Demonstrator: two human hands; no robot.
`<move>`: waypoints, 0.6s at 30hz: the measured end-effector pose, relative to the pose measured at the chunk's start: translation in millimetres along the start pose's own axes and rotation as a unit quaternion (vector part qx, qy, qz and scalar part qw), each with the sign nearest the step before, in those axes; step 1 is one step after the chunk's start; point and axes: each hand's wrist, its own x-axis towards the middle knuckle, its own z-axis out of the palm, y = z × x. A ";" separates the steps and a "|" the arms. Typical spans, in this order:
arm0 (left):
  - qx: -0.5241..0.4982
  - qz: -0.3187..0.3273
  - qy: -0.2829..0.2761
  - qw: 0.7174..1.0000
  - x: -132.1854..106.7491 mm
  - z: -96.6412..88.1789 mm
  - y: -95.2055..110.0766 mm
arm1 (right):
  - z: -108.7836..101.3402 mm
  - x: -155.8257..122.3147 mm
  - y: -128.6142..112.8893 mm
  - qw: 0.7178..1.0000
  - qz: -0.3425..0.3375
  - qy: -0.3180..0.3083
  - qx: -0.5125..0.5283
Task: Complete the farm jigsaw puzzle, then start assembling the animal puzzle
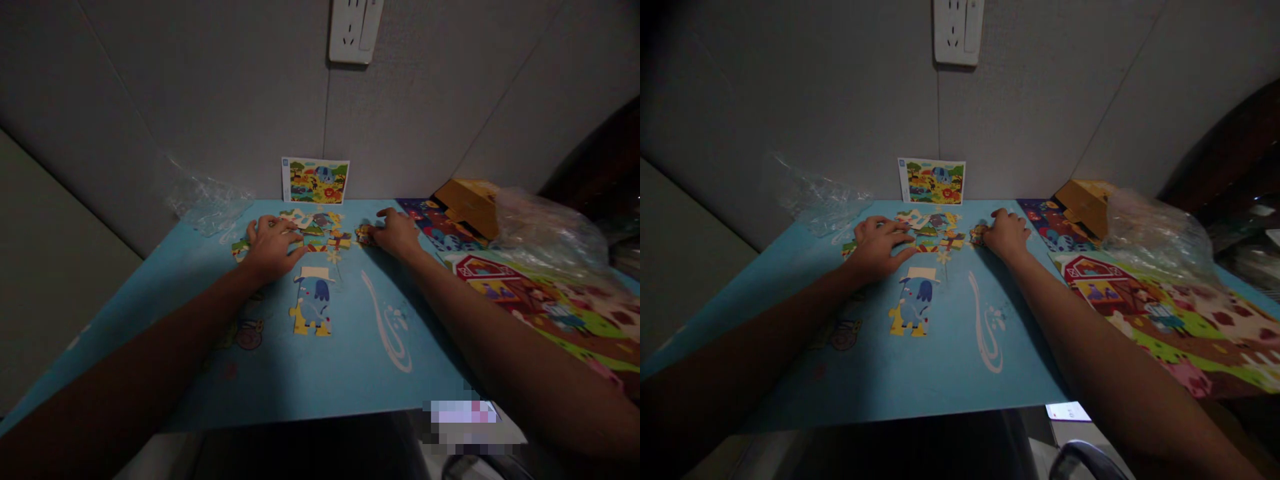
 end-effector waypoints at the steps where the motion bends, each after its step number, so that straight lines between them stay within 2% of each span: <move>1: 0.008 -0.002 -0.011 1.000 -0.2 -0.2 0.5 | 0.4 -2.5 -3.5 0.999 -0.031 0.011 -0.009; 3: 0.019 -0.001 -0.027 0.999 -0.7 -0.4 0.8 | 1.7 -8.5 -12.3 0.994 -0.112 0.001 -0.005; 5: 0.025 0.007 -0.035 0.999 -0.9 -0.3 0.5 | 3.6 -15.2 -22.2 0.980 -0.195 -0.046 0.003; 7: 0.031 0.013 -0.043 0.999 -1.0 -0.2 0.1 | 5.2 -21.2 -31.1 0.964 -0.250 -0.088 -0.011; 11: 0.036 0.023 -0.056 0.998 -1.3 -0.5 -0.3 | 4.0 -25.8 -39.8 0.956 -0.272 -0.109 -0.028; 18: 0.025 0.056 -0.059 0.996 -2.4 -1.3 -1.4 | -3.9 -21.7 -35.8 0.940 -0.312 -0.137 -0.035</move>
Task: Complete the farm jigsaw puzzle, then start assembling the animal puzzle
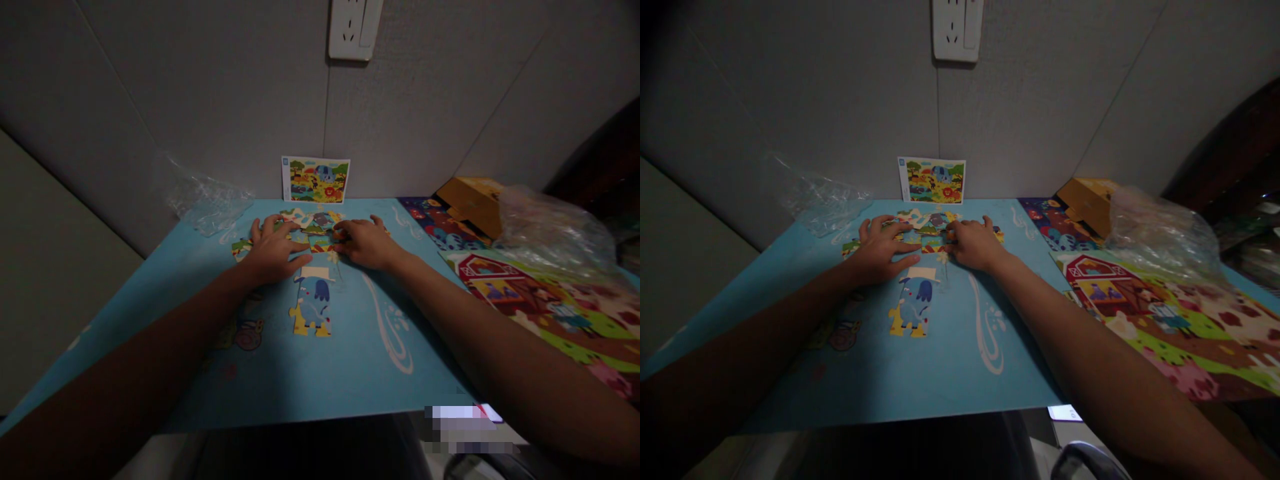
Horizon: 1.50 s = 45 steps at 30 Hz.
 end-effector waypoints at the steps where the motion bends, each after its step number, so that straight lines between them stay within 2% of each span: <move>1: -0.001 0.003 0.001 1.000 -0.2 0.2 0.0 | -0.8 -1.0 -0.5 1.000 -0.011 -0.004 -0.005; 7: -0.007 0.005 0.002 1.000 -0.1 1.5 1.1 | -1.8 -8.0 -12.2 0.995 -0.082 -0.033 -0.038; 9: -0.010 -0.012 0.022 1.000 1.0 0.5 0.2 | -0.7 -8.5 -15.1 0.994 -0.096 -0.043 -0.035; 14: 0.006 -0.135 0.099 0.986 5.2 -1.4 -11.5 | 1.9 -7.0 -14.2 0.994 -0.097 -0.045 0.004; 17: 0.015 -0.197 0.087 0.976 6.8 2.3 -21.1 | 2.3 -6.7 -12.0 0.994 -0.104 -0.032 0.018; 19: 0.012 -0.212 0.063 0.975 7.5 5.7 -25.8 | 2.3 -6.6 -10.9 0.994 -0.109 -0.020 0.024; 21: 0.007 -0.210 0.055 0.976 8.1 8.0 -28.4 | 2.2 -6.4 -10.0 0.993 -0.111 -0.012 0.028; 24: -0.003 -0.203 0.072 0.977 9.3 7.7 -29.7 | 2.1 -6.1 -8.6 0.993 -0.110 -0.007 0.032; 31: -0.034 -0.232 0.075 0.969 12.5 2.2 -29.3 | 3.1 -5.9 -7.1 0.993 -0.110 0.003 0.042; 40: -0.009 -0.237 0.190 0.953 9.0 -9.9 -22.6 | 4.5 -5.2 -4.5 0.993 -0.110 0.014 0.037; 45: -0.043 -0.191 0.219 0.956 8.5 -13.8 -17.6 | 3.8 -6.2 -4.9 0.991 -0.111 0.033 0.070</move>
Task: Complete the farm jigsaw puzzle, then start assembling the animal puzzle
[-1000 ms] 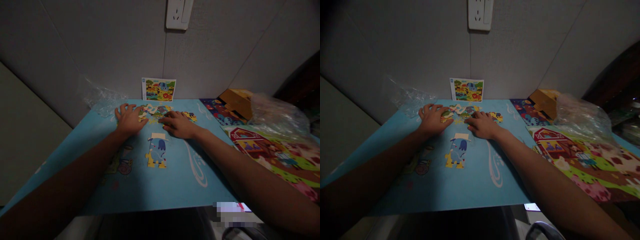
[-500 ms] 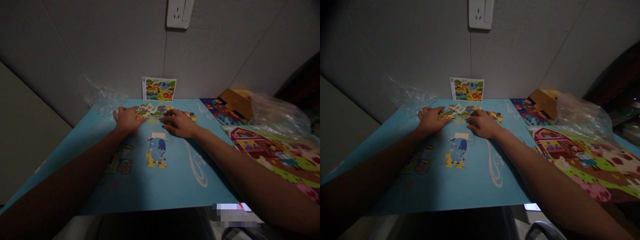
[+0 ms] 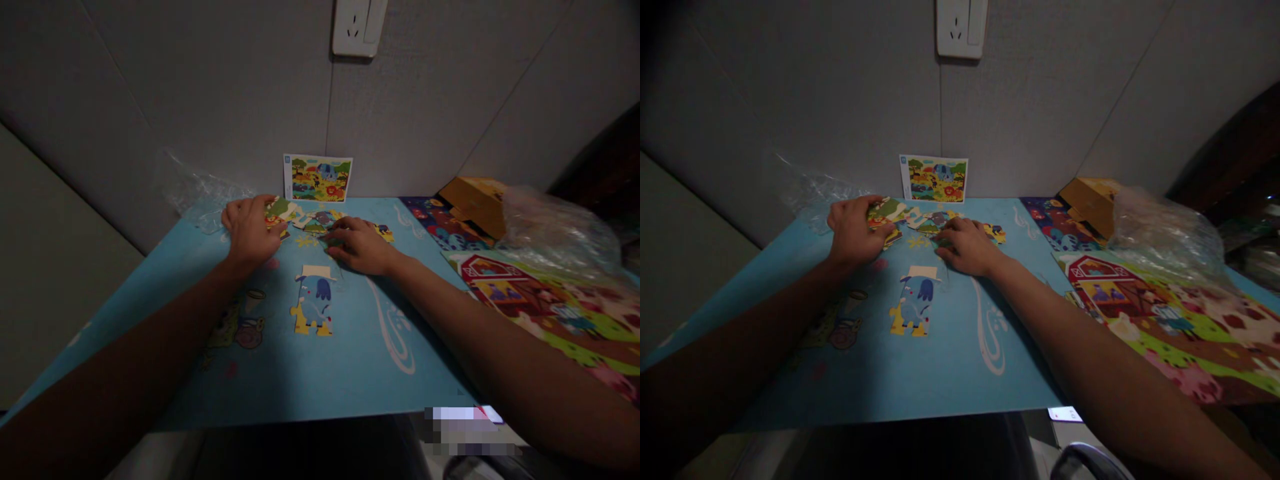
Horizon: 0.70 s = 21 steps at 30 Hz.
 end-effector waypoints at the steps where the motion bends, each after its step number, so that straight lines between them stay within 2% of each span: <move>1: -0.013 0.016 -0.003 1.000 -1.2 -0.7 2.6 | 0.2 0.1 -1.8 0.999 0.004 0.016 0.027; 3: -0.040 0.064 -0.017 0.997 -5.0 -2.0 9.4 | 2.0 1.4 -7.5 0.990 0.032 0.054 0.126; 4: -0.053 0.098 -0.026 0.993 -7.6 -2.6 13.4 | 3.5 2.6 -11.1 0.977 0.052 0.073 0.195; 7: -0.087 0.211 -0.055 0.972 -15.5 -3.9 24.8 | 9.9 8.0 -21.3 0.905 0.092 0.100 0.404; 9: -0.097 0.255 -0.059 0.960 -18.7 -4.3 29.2 | 13.5 11.5 -25.5 0.862 0.106 0.102 0.484; 12: -0.092 0.258 -0.057 0.960 -18.8 -3.7 28.8 | 15.0 14.1 -25.6 0.836 0.151 0.111 0.516; 17: -0.084 0.227 -0.035 0.970 -14.1 -2.5 20.2 | 8.6 13.7 -12.1 0.805 0.206 0.164 0.532; 21: -0.083 0.223 -0.021 0.971 -14.2 -2.8 19.5 | 3.7 12.9 -4.6 0.811 0.211 0.193 0.511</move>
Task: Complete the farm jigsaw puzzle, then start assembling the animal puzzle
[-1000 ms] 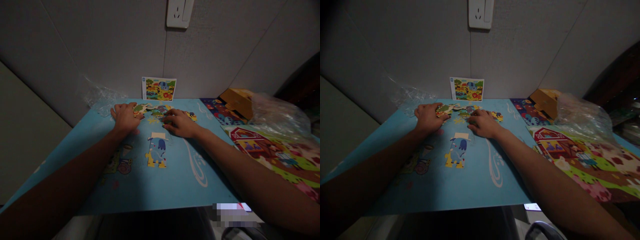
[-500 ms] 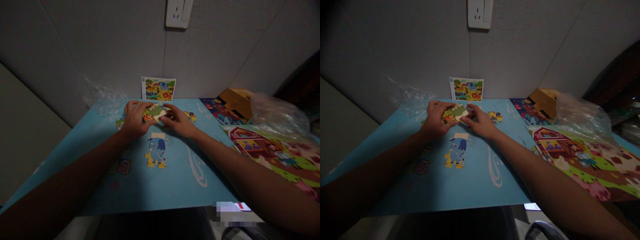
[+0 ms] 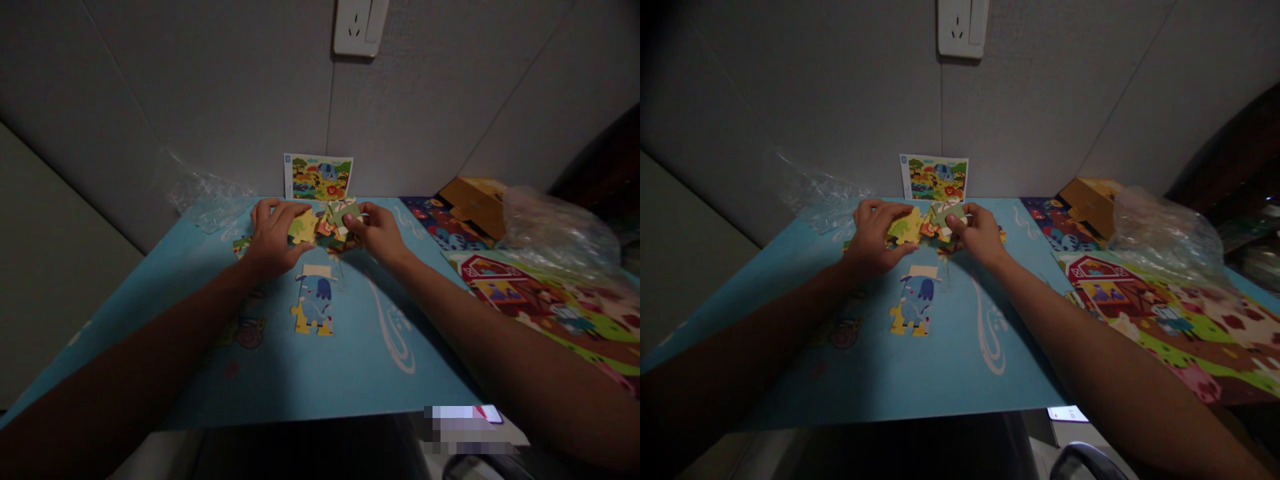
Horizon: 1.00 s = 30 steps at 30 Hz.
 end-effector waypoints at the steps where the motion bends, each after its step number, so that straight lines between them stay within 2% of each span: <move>1: 0.001 0.006 -0.001 1.000 -0.2 0.3 0.8 | 0.2 -0.6 -0.4 1.000 -0.005 -0.002 -0.004; 6: -0.012 0.038 -0.003 0.999 -0.9 2.1 4.6 | 8.9 -8.9 -2.5 1.000 -0.014 -0.020 -0.020; 14: -0.034 0.068 -0.013 0.997 -0.8 0.9 5.2 | 11.3 -12.4 -7.5 0.999 0.003 -0.004 -0.044; 18: -0.037 0.075 -0.008 0.996 -1.2 1.1 6.3 | 14.6 -13.3 -4.3 1.000 -0.011 -0.007 -0.027; 21: -0.043 0.075 -0.004 0.996 -1.6 1.2 7.2 | 18.3 -17.0 -3.6 0.999 0.000 -0.031 -0.032; 24: -0.048 0.072 -0.009 0.996 -1.8 1.2 7.1 | 20.8 -21.4 -5.5 0.995 0.030 -0.086 -0.035; 27: -0.045 0.072 -0.012 0.996 -2.2 1.5 6.1 | 21.3 -23.3 -7.5 0.990 0.030 -0.137 -0.013; 30: -0.038 0.069 -0.019 0.997 -2.9 2.4 5.0 | 20.6 -21.9 -6.4 0.991 0.006 -0.134 -0.013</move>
